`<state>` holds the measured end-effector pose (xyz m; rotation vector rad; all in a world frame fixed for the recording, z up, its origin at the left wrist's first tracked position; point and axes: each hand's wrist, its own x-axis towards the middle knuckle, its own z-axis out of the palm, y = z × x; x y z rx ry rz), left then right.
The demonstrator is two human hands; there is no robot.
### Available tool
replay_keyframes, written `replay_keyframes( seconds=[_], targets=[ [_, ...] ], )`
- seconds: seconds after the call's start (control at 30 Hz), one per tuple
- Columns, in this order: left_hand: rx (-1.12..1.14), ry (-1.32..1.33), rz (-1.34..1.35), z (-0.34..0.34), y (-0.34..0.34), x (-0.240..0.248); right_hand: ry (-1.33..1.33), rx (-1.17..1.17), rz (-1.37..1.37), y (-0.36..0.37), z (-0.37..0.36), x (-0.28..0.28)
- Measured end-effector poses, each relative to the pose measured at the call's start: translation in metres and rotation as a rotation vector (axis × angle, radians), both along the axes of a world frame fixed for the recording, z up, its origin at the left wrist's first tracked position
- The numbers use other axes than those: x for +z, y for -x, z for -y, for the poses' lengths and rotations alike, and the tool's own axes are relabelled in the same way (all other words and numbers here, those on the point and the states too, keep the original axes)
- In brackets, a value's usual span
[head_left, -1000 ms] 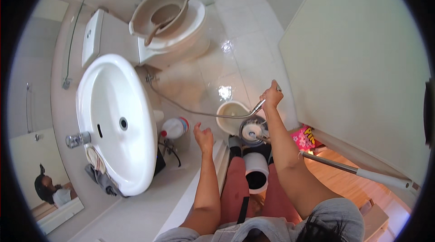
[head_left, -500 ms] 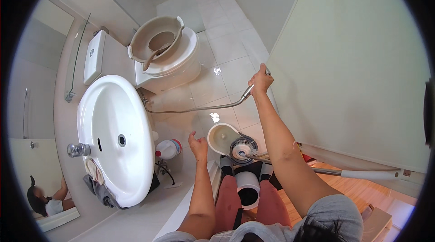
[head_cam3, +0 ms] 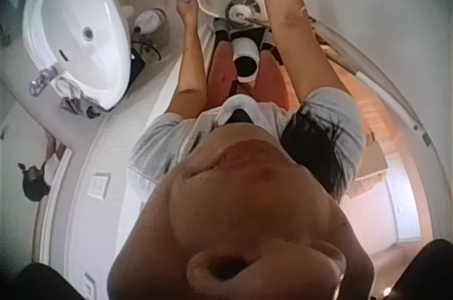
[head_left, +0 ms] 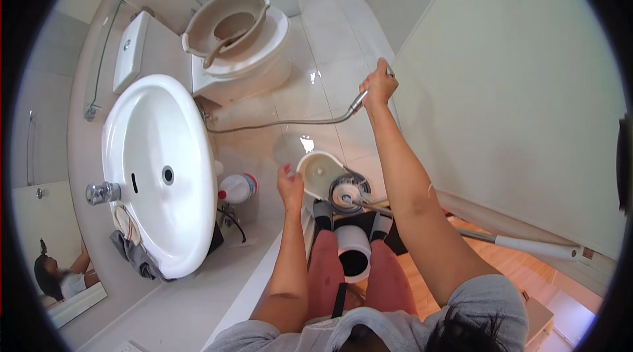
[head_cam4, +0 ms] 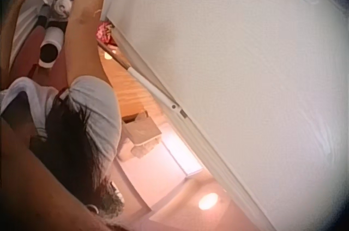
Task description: The person cleans a bathroom by first rinsing a mop head in a bucket, then pouring water from a basin onto the floor and wiping it with their hand. They proceed to wipe the sink, shower walls, and floor using a cloth.
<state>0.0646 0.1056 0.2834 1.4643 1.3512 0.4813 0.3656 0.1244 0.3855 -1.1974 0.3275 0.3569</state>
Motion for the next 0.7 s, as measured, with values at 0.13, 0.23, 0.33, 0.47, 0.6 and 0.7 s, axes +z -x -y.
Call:
replay_keyframes(
  seconds=[0.13, 0.23, 0.33, 0.47, 0.6, 0.7],
  targets=[
    [-0.442, 0.182, 0.551, 0.029, -0.067, 0.085, 0.072, -0.07, -0.081, -0.015, 0.011, -0.021],
    [-0.897, -0.084, 0.532, 0.054, -0.103, 0.178, 0.196, -0.123, -0.122, -0.003, 0.014, -0.026],
    [-1.045, -0.271, 0.369, 0.065, -0.12, 0.194, 0.27, -0.152, -0.128, 0.005, 0.016, -0.037],
    [-1.104, -0.292, 0.392, 0.065, -0.125, 0.186, 0.467, -0.094, -0.036, 0.004, 0.023, -0.059],
    [-1.106, -0.329, 0.357, 0.073, -0.142, 0.198, 0.941, 0.041, 0.23, -0.008, 0.039, -0.094],
    [-1.089, -0.362, 0.346, 0.072, -0.142, 0.194, 0.966, 0.115, 0.267, 0.006, 0.038, -0.096]
  ],
)
